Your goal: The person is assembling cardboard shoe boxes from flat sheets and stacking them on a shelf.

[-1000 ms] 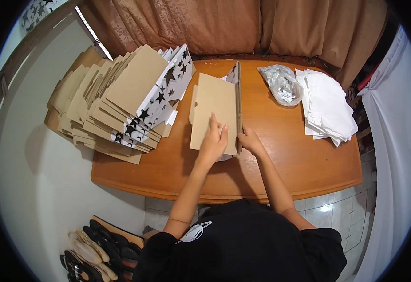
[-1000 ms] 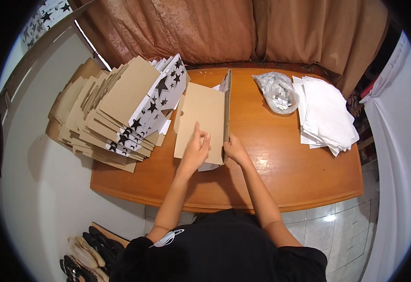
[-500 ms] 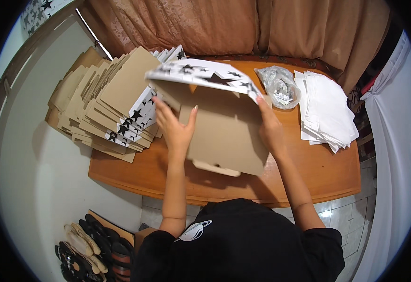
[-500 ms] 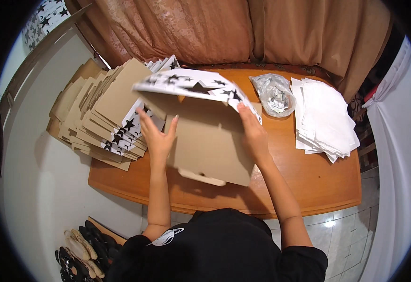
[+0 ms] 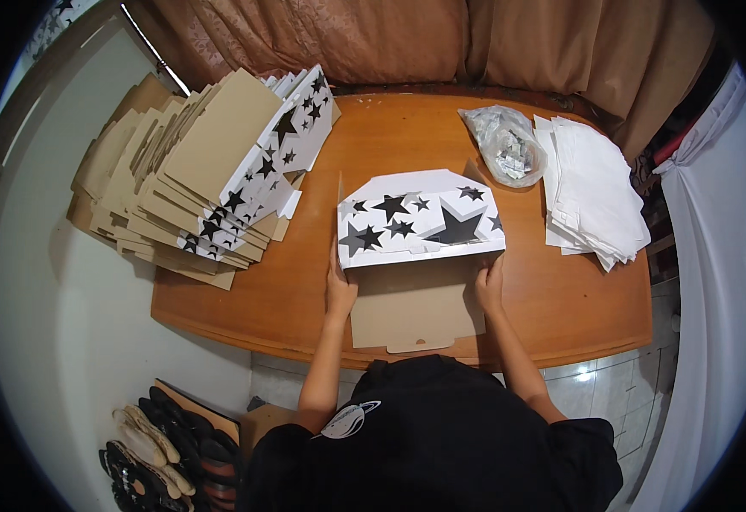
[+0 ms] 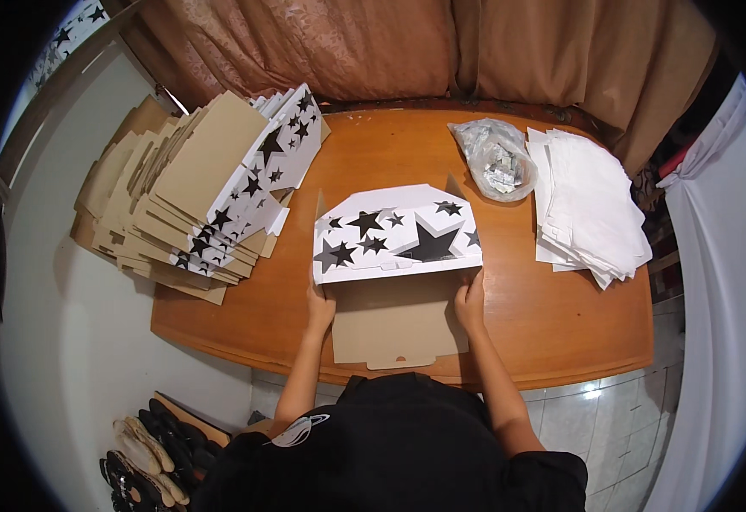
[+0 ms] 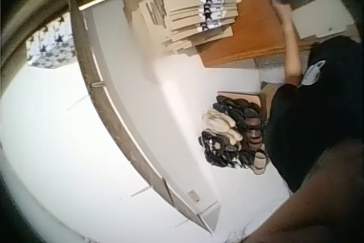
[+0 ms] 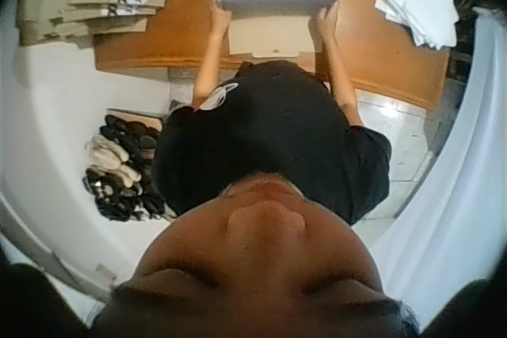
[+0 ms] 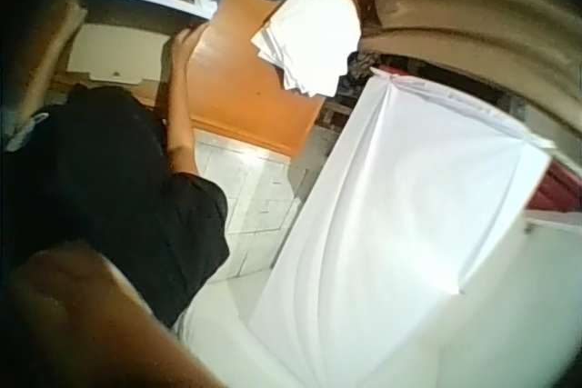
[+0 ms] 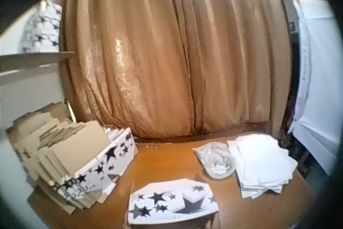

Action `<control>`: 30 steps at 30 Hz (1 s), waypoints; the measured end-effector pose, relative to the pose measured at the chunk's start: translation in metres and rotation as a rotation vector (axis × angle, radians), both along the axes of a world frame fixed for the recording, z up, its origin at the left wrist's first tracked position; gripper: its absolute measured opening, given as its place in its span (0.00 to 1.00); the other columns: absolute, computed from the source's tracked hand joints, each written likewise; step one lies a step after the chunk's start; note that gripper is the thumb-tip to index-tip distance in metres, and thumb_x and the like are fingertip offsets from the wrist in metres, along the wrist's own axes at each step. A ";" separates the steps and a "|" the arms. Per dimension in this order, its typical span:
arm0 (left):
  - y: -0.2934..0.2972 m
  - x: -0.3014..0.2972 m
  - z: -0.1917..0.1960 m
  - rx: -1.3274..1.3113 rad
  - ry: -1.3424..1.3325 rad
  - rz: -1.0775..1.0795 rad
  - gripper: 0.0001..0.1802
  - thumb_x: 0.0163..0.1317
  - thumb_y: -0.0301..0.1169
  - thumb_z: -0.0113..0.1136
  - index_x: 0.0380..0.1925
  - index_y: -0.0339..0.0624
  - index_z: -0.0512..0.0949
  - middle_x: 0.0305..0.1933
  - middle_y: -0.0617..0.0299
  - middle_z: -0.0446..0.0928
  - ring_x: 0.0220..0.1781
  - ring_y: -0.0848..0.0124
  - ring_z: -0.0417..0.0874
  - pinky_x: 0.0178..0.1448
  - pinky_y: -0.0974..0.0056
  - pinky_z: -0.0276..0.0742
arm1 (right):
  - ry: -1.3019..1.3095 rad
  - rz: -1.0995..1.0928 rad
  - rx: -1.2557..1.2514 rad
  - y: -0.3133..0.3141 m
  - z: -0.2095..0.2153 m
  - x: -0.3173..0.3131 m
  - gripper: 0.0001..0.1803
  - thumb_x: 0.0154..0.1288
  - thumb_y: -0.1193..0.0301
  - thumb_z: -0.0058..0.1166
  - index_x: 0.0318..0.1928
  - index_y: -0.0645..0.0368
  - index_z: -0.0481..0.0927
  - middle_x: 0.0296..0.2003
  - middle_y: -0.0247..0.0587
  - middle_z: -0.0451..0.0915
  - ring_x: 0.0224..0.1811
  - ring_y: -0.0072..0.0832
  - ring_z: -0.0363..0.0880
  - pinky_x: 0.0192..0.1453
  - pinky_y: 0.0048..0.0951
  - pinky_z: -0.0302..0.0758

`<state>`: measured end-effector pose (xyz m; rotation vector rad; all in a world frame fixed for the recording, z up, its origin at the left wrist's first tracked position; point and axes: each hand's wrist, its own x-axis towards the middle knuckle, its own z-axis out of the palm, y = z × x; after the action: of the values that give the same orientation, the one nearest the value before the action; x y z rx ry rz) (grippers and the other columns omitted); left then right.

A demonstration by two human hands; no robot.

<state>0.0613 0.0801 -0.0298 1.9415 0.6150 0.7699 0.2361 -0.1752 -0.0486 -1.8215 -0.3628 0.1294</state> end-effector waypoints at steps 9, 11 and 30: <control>0.008 -0.016 0.035 0.389 -0.107 -0.131 0.51 0.49 0.28 0.64 0.68 0.52 0.42 0.70 0.47 0.47 0.68 0.49 0.56 0.64 0.54 0.62 | -0.167 0.411 0.093 -0.029 0.030 0.024 0.37 0.56 0.82 0.48 0.66 0.61 0.52 0.59 0.53 0.63 0.63 0.38 0.62 0.62 0.32 0.64; 0.018 -0.026 0.061 0.512 -0.032 -0.240 0.52 0.44 0.31 0.70 0.67 0.59 0.48 0.72 0.49 0.41 0.68 0.50 0.57 0.59 0.54 0.69 | -0.251 0.467 0.004 -0.037 0.077 0.037 0.39 0.54 0.81 0.52 0.67 0.60 0.52 0.63 0.52 0.59 0.66 0.39 0.59 0.64 0.34 0.63; 0.047 -0.024 0.042 0.525 -0.102 -0.211 0.31 0.45 0.25 0.68 0.51 0.49 0.67 0.68 0.46 0.54 0.65 0.50 0.63 0.60 0.57 0.70 | -0.748 0.533 -0.156 -0.009 0.077 0.047 0.37 0.46 0.87 0.53 0.60 0.52 0.64 0.64 0.43 0.61 0.64 0.42 0.62 0.64 0.36 0.64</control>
<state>0.0377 0.1269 0.0118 2.3749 0.1431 0.9538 0.2834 -0.1845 0.0284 -1.8333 -1.3951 -0.1721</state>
